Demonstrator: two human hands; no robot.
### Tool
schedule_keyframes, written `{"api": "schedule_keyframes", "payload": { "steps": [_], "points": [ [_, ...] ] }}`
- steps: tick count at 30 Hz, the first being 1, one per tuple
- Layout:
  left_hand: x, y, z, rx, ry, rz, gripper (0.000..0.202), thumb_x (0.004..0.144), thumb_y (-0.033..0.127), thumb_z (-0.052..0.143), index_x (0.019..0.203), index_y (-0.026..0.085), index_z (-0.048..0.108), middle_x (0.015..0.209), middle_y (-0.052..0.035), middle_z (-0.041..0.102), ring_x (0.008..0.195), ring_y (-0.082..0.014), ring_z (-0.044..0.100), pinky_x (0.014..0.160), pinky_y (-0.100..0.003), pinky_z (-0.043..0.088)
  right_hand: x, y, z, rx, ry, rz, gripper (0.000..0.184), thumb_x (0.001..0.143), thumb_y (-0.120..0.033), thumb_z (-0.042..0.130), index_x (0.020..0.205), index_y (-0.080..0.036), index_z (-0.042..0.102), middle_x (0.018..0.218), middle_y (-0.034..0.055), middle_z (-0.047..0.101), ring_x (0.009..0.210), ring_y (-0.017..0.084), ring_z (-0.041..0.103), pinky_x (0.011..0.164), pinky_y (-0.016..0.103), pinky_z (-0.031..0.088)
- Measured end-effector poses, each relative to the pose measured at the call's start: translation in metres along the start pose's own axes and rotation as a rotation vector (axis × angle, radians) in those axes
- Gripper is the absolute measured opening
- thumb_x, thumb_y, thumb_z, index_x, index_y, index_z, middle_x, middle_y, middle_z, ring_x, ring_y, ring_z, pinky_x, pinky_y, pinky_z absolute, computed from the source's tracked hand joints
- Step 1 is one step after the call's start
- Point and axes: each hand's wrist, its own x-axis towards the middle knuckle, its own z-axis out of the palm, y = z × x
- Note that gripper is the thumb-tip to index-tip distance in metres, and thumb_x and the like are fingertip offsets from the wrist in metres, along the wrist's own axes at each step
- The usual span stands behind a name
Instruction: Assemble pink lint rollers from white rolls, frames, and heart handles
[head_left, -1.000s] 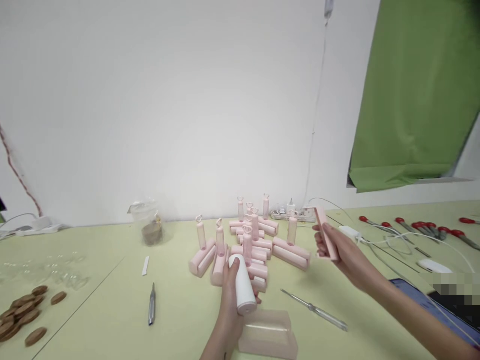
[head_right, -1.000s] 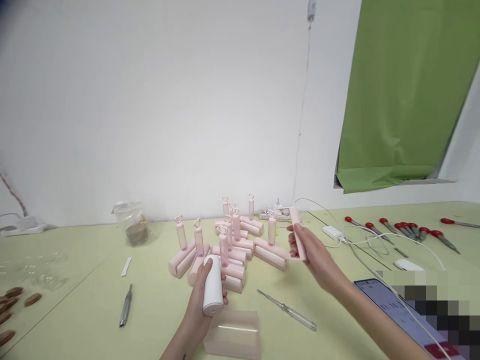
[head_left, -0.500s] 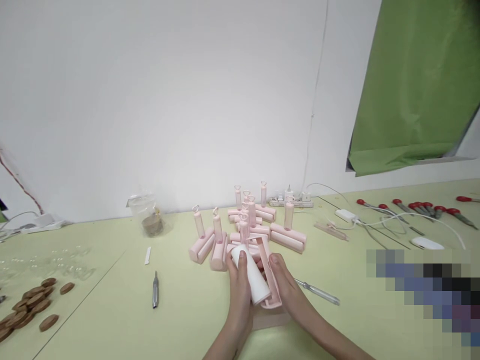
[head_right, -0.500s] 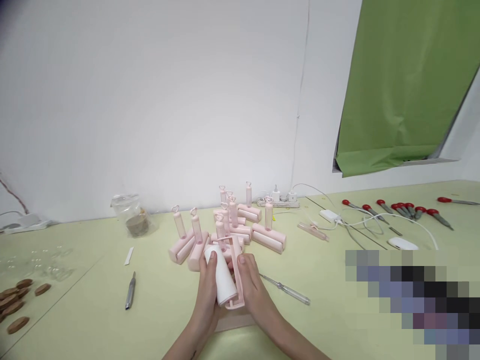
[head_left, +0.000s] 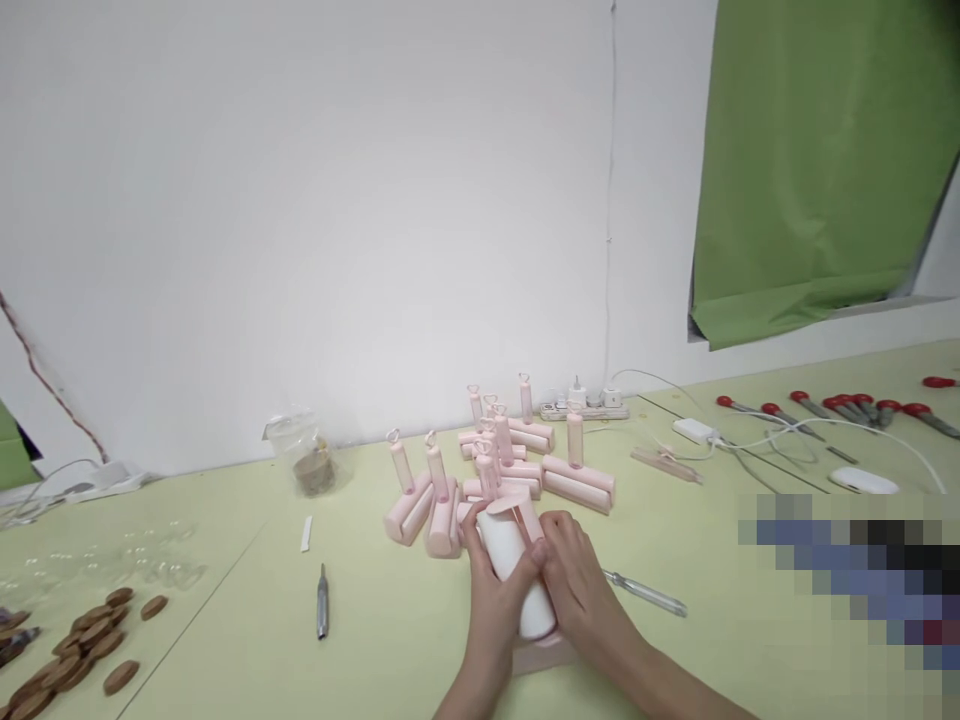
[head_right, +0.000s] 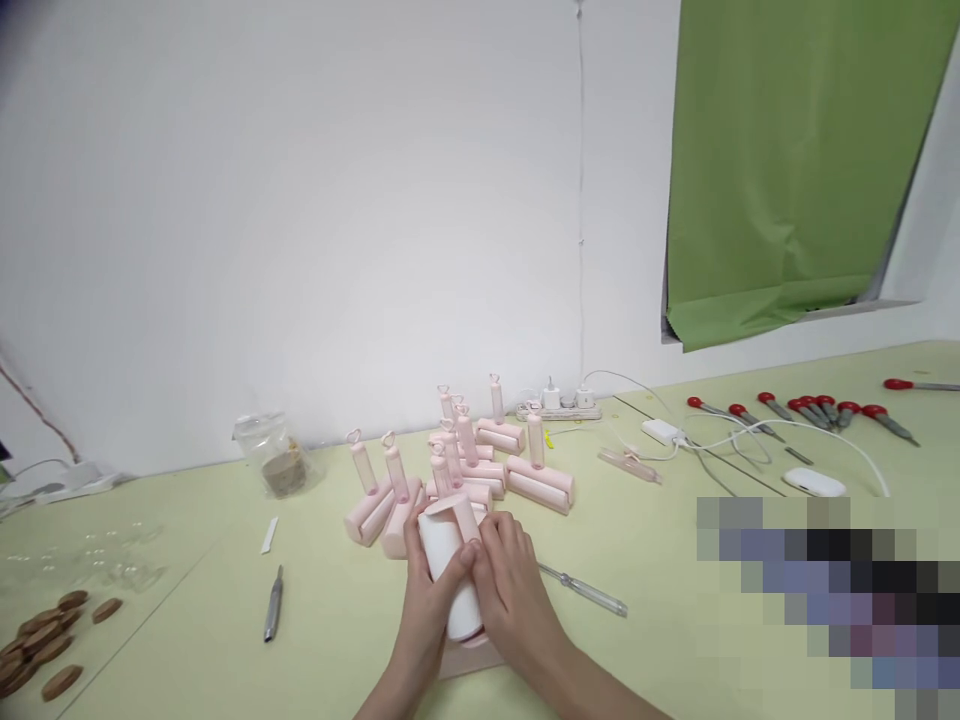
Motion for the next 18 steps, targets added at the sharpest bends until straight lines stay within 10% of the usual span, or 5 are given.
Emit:
{"api": "schedule_keyframes", "payload": {
  "steps": [9,18],
  "points": [
    [-0.036,0.037,-0.010,0.135,-0.298,-0.193,0.078,0.050,0.034,0.074,0.117,0.026,0.034,0.082,-0.0023,0.061,0.069,-0.0192,0.058,0.061,-0.028,0.044,0.002,-0.021,-0.077,-0.127,-0.381,-0.208,0.022,0.069,-0.032,0.056,0.084,-0.022,0.043,0.078,-0.0004,0.052,0.065,0.016,0.048,0.057,0.025,0.038],
    [-0.062,0.043,-0.027,0.605,-0.441,-0.118,0.065,0.052,0.029,0.070,0.111,0.025,0.045,0.078,-0.0012,0.062,0.069,-0.0219,0.056,0.063,-0.028,0.042,-0.011,-0.050,-0.086,-0.402,-0.586,-0.359,0.011,0.063,-0.027,0.054,0.071,-0.022,0.051,0.068,0.0001,0.059,0.059,0.017,0.053,0.049,0.025,0.027]
  ]
}}
